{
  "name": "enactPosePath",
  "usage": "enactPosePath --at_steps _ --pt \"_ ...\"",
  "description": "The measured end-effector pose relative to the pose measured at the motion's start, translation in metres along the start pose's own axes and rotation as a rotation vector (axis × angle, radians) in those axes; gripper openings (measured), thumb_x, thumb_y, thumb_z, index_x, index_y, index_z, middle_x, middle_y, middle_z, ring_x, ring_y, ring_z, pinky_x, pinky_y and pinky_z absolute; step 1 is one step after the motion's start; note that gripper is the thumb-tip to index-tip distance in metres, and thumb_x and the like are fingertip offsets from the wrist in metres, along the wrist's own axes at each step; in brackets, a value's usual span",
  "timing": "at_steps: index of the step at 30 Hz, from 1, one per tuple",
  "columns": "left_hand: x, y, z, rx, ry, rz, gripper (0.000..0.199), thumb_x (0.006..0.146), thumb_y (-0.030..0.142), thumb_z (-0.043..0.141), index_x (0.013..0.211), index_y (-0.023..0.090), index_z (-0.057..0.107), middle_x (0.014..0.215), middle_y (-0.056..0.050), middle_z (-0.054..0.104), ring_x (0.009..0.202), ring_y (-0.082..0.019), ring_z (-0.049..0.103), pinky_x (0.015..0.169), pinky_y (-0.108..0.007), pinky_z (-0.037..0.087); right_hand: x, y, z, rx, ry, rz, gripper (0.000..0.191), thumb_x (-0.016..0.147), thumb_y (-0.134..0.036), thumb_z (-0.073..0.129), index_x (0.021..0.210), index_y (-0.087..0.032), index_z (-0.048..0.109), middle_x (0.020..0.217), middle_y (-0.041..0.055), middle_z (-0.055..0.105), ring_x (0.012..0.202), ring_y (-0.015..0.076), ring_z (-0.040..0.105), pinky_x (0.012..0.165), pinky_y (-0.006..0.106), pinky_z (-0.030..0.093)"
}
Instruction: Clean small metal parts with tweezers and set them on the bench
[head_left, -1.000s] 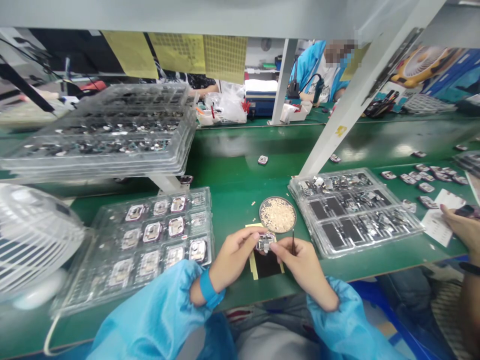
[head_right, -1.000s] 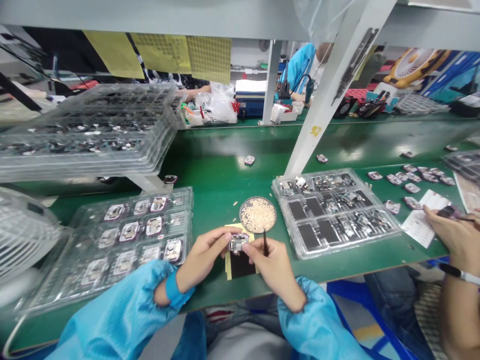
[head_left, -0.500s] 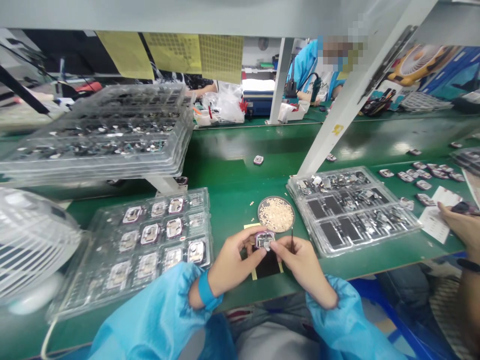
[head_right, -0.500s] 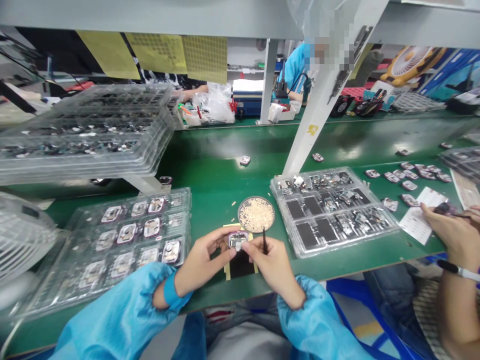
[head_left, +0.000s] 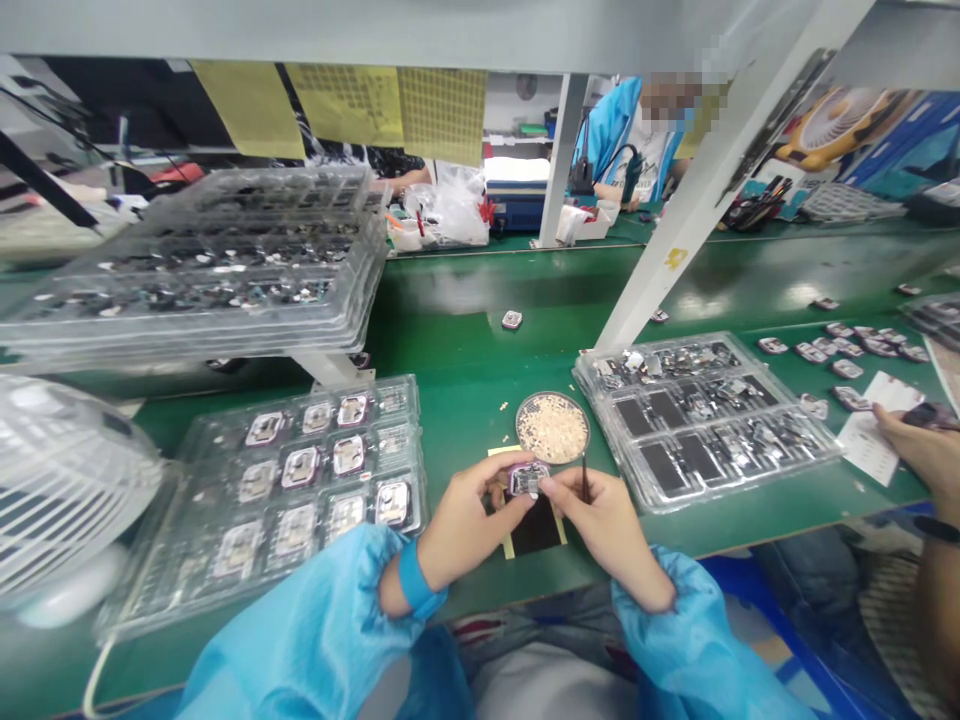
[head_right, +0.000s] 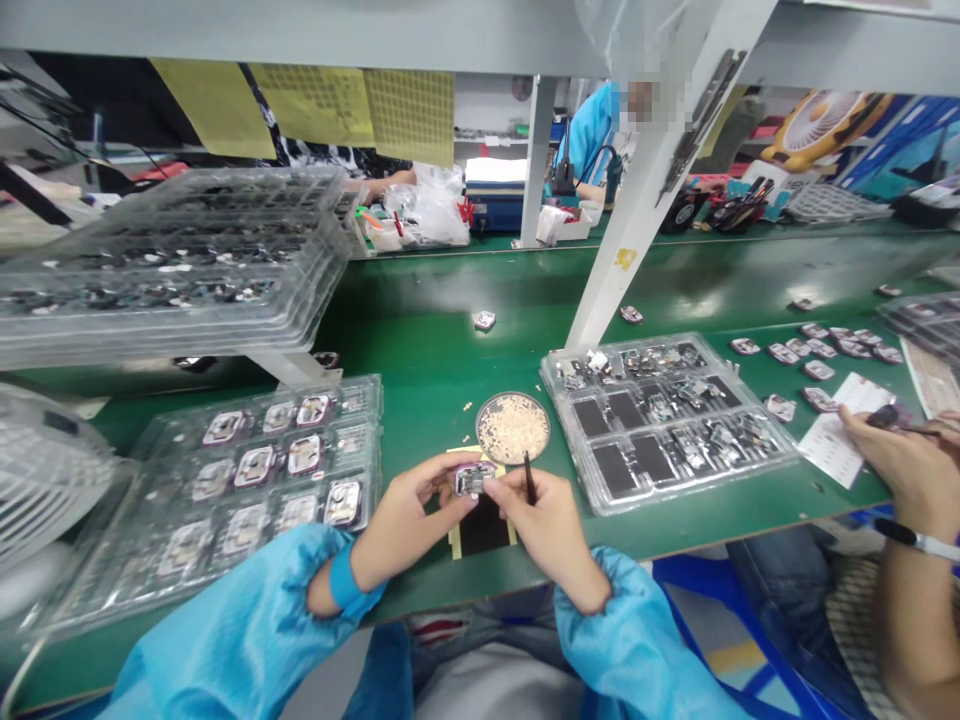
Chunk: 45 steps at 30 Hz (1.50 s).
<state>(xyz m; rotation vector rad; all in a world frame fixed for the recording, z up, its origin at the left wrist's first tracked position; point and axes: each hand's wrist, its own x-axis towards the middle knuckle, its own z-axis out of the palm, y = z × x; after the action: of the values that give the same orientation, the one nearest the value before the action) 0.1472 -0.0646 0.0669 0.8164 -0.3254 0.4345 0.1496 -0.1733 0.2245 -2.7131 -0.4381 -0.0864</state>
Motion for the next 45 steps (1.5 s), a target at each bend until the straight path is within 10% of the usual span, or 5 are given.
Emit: enactPosePath --at_steps 21,35,45 --pt "0.002 0.001 -0.004 0.125 0.047 0.07 0.035 0.087 0.027 0.071 0.122 0.026 0.07 0.111 -0.003 0.072 0.083 -0.018 0.062 0.076 -0.028 0.05 0.005 -0.003 0.0 0.04 -0.041 0.013 0.042 0.079 -0.054 0.073 0.068 -0.014 0.064 0.058 0.0009 0.059 0.054 0.0108 0.048 0.054 0.023 0.038" --pt "0.004 0.005 0.003 -0.421 0.042 -0.069 0.035 0.083 0.024 0.076 0.115 0.014 0.069 0.111 -0.011 0.071 0.097 -0.022 0.07 0.09 -0.032 0.059 0.008 -0.004 0.023 0.166 0.0 -0.094 0.034 0.082 -0.042 0.075 0.1 -0.017 0.063 0.088 0.0059 0.068 0.065 0.014 0.059 0.061 0.025 0.05" --pt "0.003 0.002 0.004 -0.046 0.087 0.073 0.024 0.092 0.024 0.066 0.114 0.021 0.072 0.098 -0.006 0.066 0.087 -0.018 0.062 0.078 -0.027 0.051 0.012 -0.004 0.028 0.132 0.055 -0.155 0.032 0.08 -0.043 0.075 0.073 -0.016 0.059 0.065 0.0005 0.058 0.058 0.0118 0.048 0.056 0.024 0.04"
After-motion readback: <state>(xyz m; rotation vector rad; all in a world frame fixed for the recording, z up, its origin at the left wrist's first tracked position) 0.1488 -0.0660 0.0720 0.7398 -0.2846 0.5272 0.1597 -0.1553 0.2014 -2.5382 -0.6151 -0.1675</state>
